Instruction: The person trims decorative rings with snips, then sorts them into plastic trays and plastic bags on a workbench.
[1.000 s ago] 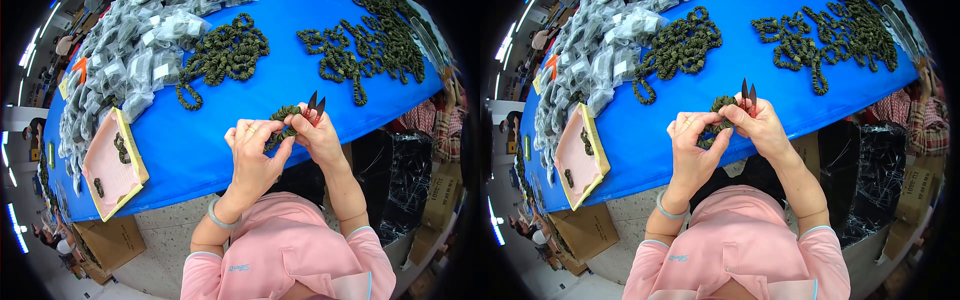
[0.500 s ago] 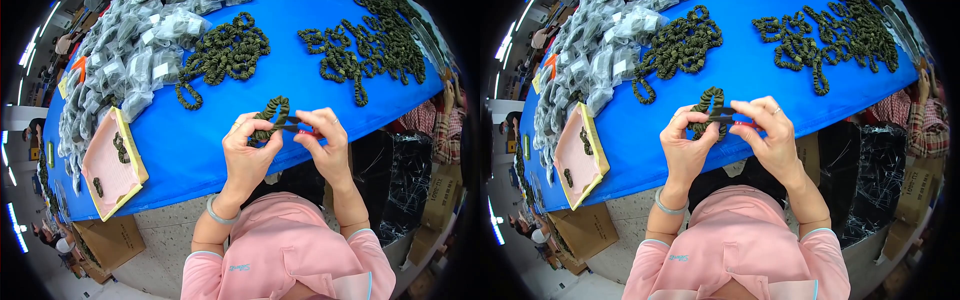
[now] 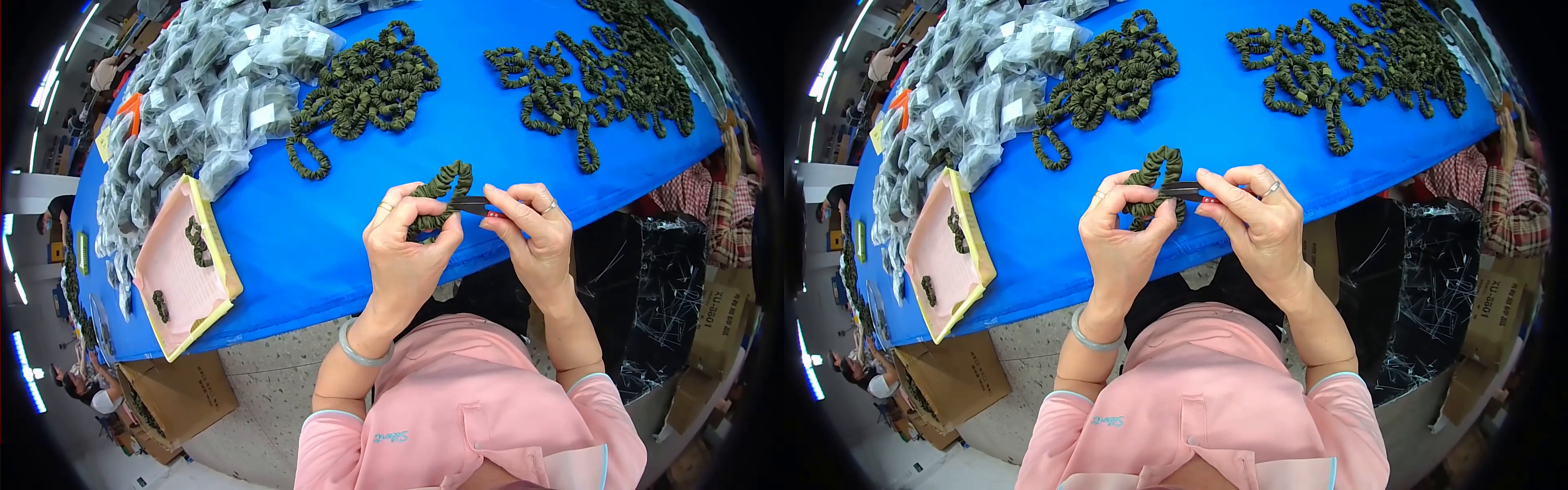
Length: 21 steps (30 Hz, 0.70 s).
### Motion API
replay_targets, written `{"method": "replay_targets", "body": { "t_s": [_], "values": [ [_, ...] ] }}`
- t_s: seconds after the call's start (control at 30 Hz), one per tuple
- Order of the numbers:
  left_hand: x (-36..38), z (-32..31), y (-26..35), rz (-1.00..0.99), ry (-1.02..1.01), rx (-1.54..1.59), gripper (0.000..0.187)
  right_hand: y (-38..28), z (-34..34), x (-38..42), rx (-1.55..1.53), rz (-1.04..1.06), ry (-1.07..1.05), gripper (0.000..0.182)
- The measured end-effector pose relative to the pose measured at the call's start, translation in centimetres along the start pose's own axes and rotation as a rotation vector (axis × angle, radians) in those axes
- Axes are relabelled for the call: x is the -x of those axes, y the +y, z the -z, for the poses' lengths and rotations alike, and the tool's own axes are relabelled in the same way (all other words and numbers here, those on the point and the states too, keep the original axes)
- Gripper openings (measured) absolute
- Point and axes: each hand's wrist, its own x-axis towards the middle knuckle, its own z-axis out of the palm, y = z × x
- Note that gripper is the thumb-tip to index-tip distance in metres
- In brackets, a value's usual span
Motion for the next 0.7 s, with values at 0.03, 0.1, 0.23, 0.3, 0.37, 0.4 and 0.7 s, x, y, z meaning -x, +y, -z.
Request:
{"method": "replay_targets", "body": {
  "t_s": [0.03,0.1,0.23,0.3,0.37,0.4,0.7],
  "values": [
    [0.0,0.0,0.0,0.004,-0.001,0.000,0.019,-0.1,0.0,0.0,0.005,0.001,-0.003,0.032],
    [-0.1,0.0,0.1,0.010,-0.004,0.001,0.019,-0.2,0.1,-0.1,0.017,0.003,-0.010,0.031],
    [-0.1,0.0,0.2,0.021,-0.004,-0.001,0.019,-0.1,0.1,-0.3,0.045,0.060,0.012,0.028],
    [0.0,0.0,0.1,0.025,-0.004,-0.001,0.019,0.1,0.0,-0.6,0.055,0.079,0.019,0.027],
    [-0.1,-0.4,-0.2,-0.004,-0.072,0.011,0.020,0.4,-0.1,-1.1,-0.228,-0.188,-0.102,0.023],
    [0.0,-0.7,-0.3,-0.018,-0.107,0.016,0.020,0.7,-0.1,-1.5,-0.369,-0.322,-0.162,0.020],
    [0.2,3.2,-2.9,-0.125,-0.145,-0.249,0.032,7.9,1.3,-5.4,-0.801,-0.743,0.347,0.030]
  ]
}}
